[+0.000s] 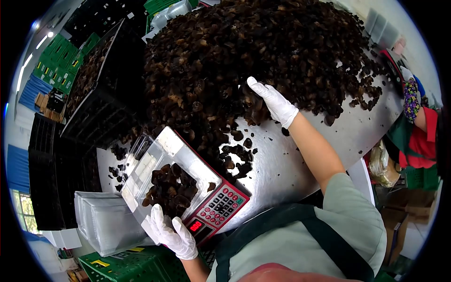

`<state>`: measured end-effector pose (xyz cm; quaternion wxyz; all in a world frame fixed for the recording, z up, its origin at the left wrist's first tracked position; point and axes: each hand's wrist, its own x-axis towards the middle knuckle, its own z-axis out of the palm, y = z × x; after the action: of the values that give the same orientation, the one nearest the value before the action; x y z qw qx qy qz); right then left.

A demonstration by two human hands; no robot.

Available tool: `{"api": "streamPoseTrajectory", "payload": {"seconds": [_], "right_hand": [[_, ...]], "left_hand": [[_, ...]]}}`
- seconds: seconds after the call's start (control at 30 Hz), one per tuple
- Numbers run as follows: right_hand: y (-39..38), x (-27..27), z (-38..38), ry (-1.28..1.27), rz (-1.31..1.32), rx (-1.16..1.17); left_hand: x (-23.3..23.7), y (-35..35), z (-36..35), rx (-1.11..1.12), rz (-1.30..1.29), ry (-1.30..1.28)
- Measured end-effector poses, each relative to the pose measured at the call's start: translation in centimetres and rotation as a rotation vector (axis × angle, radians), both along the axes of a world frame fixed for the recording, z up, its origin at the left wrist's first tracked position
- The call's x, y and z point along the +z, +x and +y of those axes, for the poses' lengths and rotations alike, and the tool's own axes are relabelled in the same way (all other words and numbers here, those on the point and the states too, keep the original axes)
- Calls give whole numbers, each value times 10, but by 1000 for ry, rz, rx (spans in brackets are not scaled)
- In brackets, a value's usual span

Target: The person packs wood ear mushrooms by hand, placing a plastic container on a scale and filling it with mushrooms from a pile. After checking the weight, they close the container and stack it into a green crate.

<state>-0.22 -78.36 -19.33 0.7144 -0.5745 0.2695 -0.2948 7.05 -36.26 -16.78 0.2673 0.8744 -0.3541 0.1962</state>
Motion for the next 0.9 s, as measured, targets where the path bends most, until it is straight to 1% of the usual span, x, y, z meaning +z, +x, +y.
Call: {"api": "streamPoseTrajectory", "payload": {"seconds": [0.03, 0.1, 0.13, 0.17, 0.23, 0.27, 0.3, 0.37, 0.4, 0.47, 0.57, 0.6, 0.7, 0.73, 0.77, 0.83, 0.87, 0.9], "right_hand": [[-2, 3, -3, -2, 1, 2], [-13, 15, -10, -154, 358, 40], [-13, 7, -13, -65, 288, 20], [-14, 7, -12, -68, 291, 20], [-16, 8, -13, 189, 122, 92], [-18, 3, -20, 254, 49, 177], [-18, 2, -22, 252, 52, 175], [-18, 1, -25, 490, -132, 331], [-18, 2, -24, 490, -125, 334], [-15, 1, -17, 625, -211, 323], [-10, 9, -6, 680, -238, 376], [-7, 13, -1, 609, -205, 363], [5, 17, 11, 641, -213, 443], [12, 23, 21, 594, -193, 434], [20, 30, 31, 513, -152, 428], [41, 52, 56, 238, -101, 516], [48, 76, 78, 154, -49, 545], [56, 92, 95, 80, -28, 618]], "left_hand": [[-1, 0, 0, -10, 22, -28], [-4, 2, 2, -20, 19, -35], [-6, 3, 3, -31, 13, -42], [-6, 3, 5, -31, 16, -45], [-7, 2, 8, -34, 84, -14], [-7, 2, 7, -36, 87, -18], [-7, 2, 7, -34, 68, -13], [-4, 2, 4, -30, 52, -12], [0, 2, 1, -44, 30, -9], [6, 2, -2, -62, -7, 11], [8, 0, -3, -73, 10, -13], [10, 1, -3, -81, -28, 17], [10, 3, -2, -93, 15, -13], [9, 3, -1, -98, 22, -27], [10, 1, -1, -73, 78, -53], [11, 1, 1, -52, 101, -115], [3, 1, 4, -48, 142, -208], [8, 1, 4, -55, 105, -227]]}}
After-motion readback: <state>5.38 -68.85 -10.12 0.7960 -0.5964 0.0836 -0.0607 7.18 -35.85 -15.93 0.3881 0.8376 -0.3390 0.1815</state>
